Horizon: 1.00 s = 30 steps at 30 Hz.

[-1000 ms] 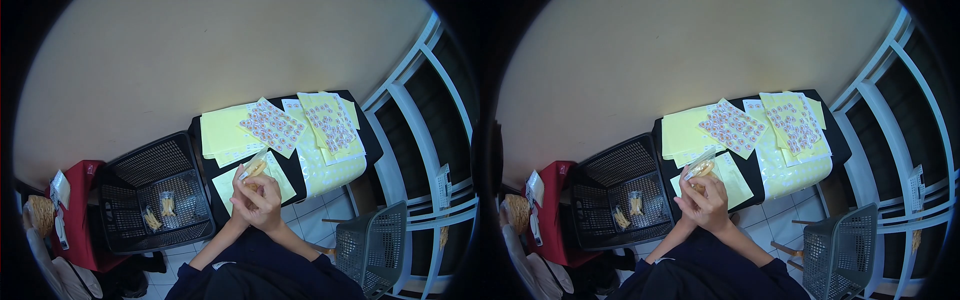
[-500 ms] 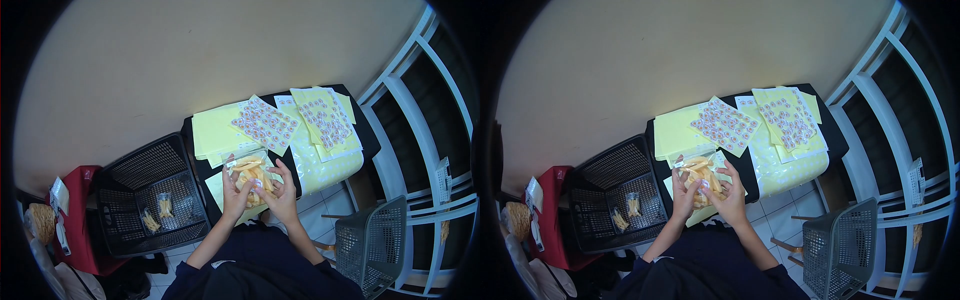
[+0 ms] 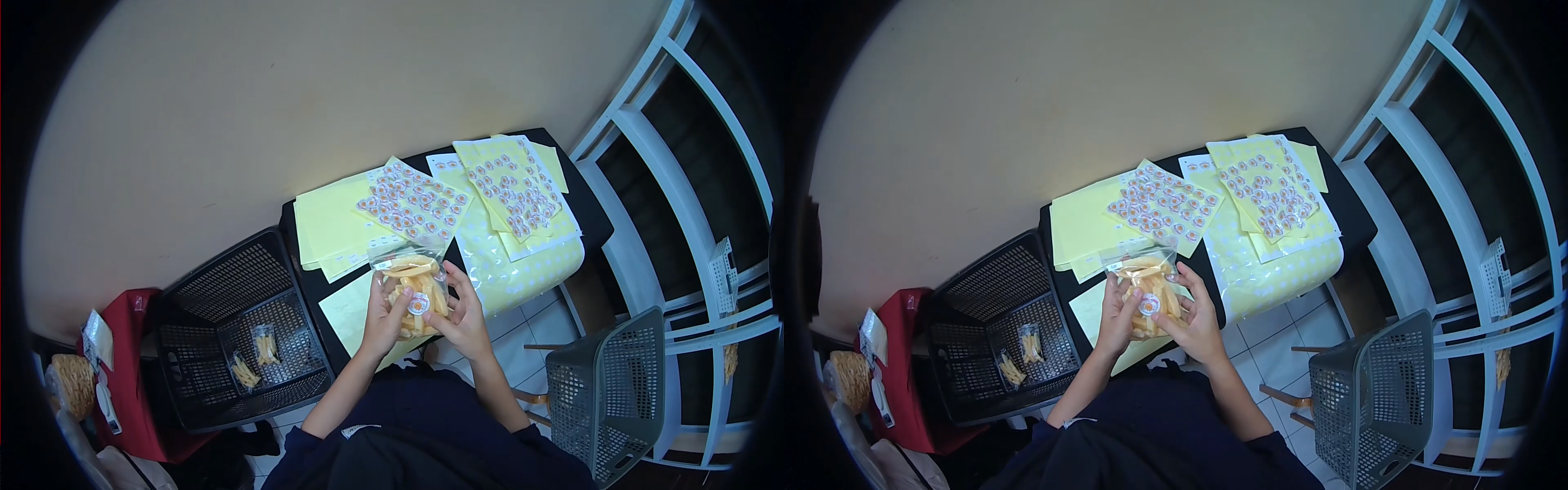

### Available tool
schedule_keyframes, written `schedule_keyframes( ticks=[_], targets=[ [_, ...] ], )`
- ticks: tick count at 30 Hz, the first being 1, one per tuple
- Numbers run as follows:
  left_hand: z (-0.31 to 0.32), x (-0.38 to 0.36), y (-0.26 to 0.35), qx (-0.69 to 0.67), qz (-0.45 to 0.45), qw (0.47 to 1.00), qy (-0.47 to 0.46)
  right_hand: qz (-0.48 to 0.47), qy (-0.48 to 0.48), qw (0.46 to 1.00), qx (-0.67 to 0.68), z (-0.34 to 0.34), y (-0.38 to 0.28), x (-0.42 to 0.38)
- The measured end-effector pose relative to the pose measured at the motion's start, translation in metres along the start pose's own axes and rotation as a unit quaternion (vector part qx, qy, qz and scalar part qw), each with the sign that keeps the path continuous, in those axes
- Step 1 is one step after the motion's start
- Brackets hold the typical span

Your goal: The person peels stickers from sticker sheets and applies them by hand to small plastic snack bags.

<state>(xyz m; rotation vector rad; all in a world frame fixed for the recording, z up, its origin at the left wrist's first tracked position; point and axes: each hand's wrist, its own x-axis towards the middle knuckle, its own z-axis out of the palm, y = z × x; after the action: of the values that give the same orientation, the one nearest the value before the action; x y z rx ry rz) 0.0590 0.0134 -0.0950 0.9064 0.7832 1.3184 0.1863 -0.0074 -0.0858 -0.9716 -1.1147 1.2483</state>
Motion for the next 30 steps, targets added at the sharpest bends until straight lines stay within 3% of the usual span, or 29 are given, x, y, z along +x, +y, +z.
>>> schedule_keyframes(
  ticks=[10, 12, 14, 16, 17, 18, 19, 20, 21, 23, 25, 27, 28, 29, 30],
  targets=[
    [0.036, 0.010, -0.023, 0.009, -0.036, 0.995, -0.096, 0.028, 0.057, 0.998, -0.006, -0.043, -0.011, -0.007],
    [0.043, 0.014, -0.030, 0.017, -0.014, 0.992, -0.124, -0.084, 0.147, 0.985, -0.024, -0.079, -0.001, -0.014],
    [0.044, 0.015, -0.033, 0.084, -0.042, 0.983, -0.158, -0.138, 0.291, 0.943, -0.084, -0.135, -0.012, -0.032],
    [0.043, 0.015, -0.045, 0.083, -0.047, 0.985, -0.146, -0.129, 0.484, 0.852, -0.153, -0.221, -0.012, -0.067],
    [0.039, 0.016, -0.052, 0.138, -0.069, 0.974, -0.168, -0.166, 0.561, 0.808, -0.070, -0.245, -0.027, -0.084],
    [0.036, 0.015, -0.057, 0.192, -0.092, 0.959, -0.189, -0.174, 0.627, 0.755, -0.076, -0.277, -0.035, -0.105],
    [0.036, 0.013, -0.061, 0.206, -0.097, 0.957, -0.181, -0.170, 0.671, 0.712, -0.117, -0.328, -0.023, -0.136],
    [0.035, 0.012, -0.065, 0.205, -0.096, 0.958, -0.177, -0.126, 0.711, 0.676, -0.147, -0.337, -0.036, -0.150],
    [0.033, 0.012, -0.069, 0.213, -0.118, 0.951, -0.191, -0.133, 0.706, 0.679, -0.147, -0.371, -0.020, -0.175],
    [0.028, 0.011, -0.079, 0.230, -0.133, 0.944, -0.197, 0.038, 0.777, 0.573, -0.259, -0.435, 0.026, -0.218],
    [0.027, 0.011, -0.082, 0.228, -0.136, 0.946, -0.185, 0.234, 0.688, 0.582, -0.364, -0.481, 0.066, -0.253],
    [0.029, 0.009, -0.081, 0.234, -0.143, 0.946, -0.170, 0.416, 0.581, 0.611, -0.340, -0.538, 0.122, -0.287],
    [0.031, 0.009, -0.080, 0.232, -0.143, 0.948, -0.162, 0.415, 0.576, 0.614, -0.346, -0.466, 0.075, -0.238],
    [0.032, 0.008, -0.079, 0.266, -0.145, 0.937, -0.176, 0.563, 0.520, 0.517, -0.381, -0.396, 0.013, -0.205],
    [0.034, 0.008, -0.076, 0.301, -0.148, 0.923, -0.190, 0.563, 0.516, 0.519, -0.384, -0.431, 0.051, -0.206]
  ],
)
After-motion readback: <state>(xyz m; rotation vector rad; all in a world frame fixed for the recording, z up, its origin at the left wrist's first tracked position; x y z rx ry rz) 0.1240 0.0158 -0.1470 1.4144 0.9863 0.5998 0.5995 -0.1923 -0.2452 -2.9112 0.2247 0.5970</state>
